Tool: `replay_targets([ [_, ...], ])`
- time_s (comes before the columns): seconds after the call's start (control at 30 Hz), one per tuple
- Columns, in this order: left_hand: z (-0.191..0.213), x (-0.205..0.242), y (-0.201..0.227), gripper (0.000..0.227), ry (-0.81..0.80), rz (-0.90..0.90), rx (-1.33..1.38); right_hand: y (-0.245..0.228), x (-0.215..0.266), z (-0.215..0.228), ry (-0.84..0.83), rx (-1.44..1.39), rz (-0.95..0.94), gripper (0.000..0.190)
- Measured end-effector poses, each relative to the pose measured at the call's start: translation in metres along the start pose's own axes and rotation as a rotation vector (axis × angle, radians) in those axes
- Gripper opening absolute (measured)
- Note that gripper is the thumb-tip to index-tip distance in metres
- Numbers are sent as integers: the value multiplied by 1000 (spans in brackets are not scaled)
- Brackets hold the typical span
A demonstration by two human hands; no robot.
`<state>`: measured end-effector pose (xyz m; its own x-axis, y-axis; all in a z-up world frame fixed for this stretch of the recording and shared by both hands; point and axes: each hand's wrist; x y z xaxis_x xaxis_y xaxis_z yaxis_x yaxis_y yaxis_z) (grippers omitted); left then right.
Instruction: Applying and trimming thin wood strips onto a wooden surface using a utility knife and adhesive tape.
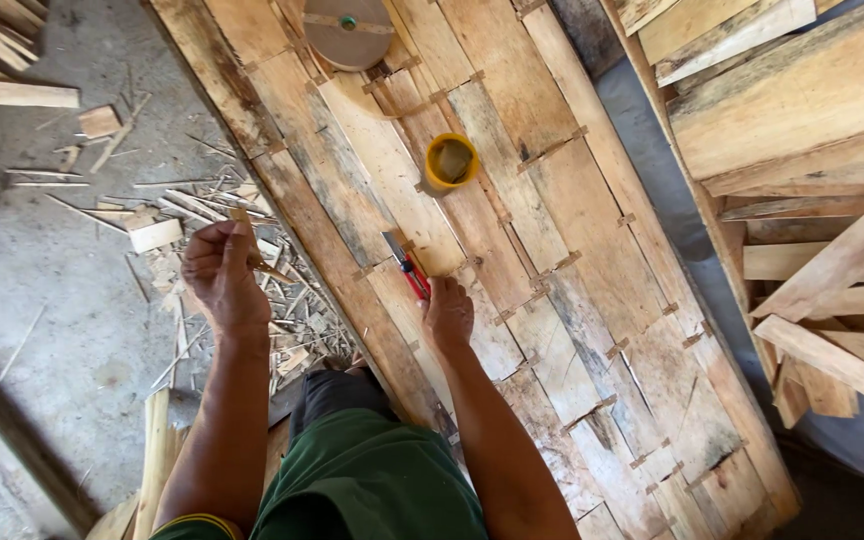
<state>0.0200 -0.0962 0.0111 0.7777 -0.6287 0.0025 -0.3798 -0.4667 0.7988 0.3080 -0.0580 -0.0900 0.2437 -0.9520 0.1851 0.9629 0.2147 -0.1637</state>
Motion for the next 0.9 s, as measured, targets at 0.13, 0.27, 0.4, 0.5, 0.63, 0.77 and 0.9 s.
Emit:
replay_targets([
  [0.13, 15, 30, 25, 9, 5, 2, -57, 3, 2, -10, 11, -13, -5, 41],
  [0.27, 42, 69, 44, 9, -8, 55, -83, 6, 8, -18, -38, -22, -19, 36],
  [0.4, 74, 106, 55, 7, 32, 93, -87, 12, 25, -14, -60, -120, -85, 33],
  [0.5, 97, 129, 55, 6, 93, 121, -122, 38, 41, -41, -54, -454, -80, 31],
  [0.63, 108, 150, 54, 5, 95, 148, -105, 60, 92, -58, -192, -1089, -26, 24],
  [0.77, 97, 154, 55, 7, 138, 177, -92, 66, 154, -19, -395, -1248, -14, 33],
  [0.9, 84, 143, 54, 6, 125, 189, -121, 78, 194, -17, -473, -1377, 53, 38],
])
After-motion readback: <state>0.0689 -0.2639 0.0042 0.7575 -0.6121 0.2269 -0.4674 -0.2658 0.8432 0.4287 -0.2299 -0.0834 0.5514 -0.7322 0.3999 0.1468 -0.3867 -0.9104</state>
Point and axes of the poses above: each hand's wrist, its own x-axis away from the middle knuckle, its own z-axis out of the back of the hand, y = z × x, and after that the axes turned 11 degrees about x, right-handed
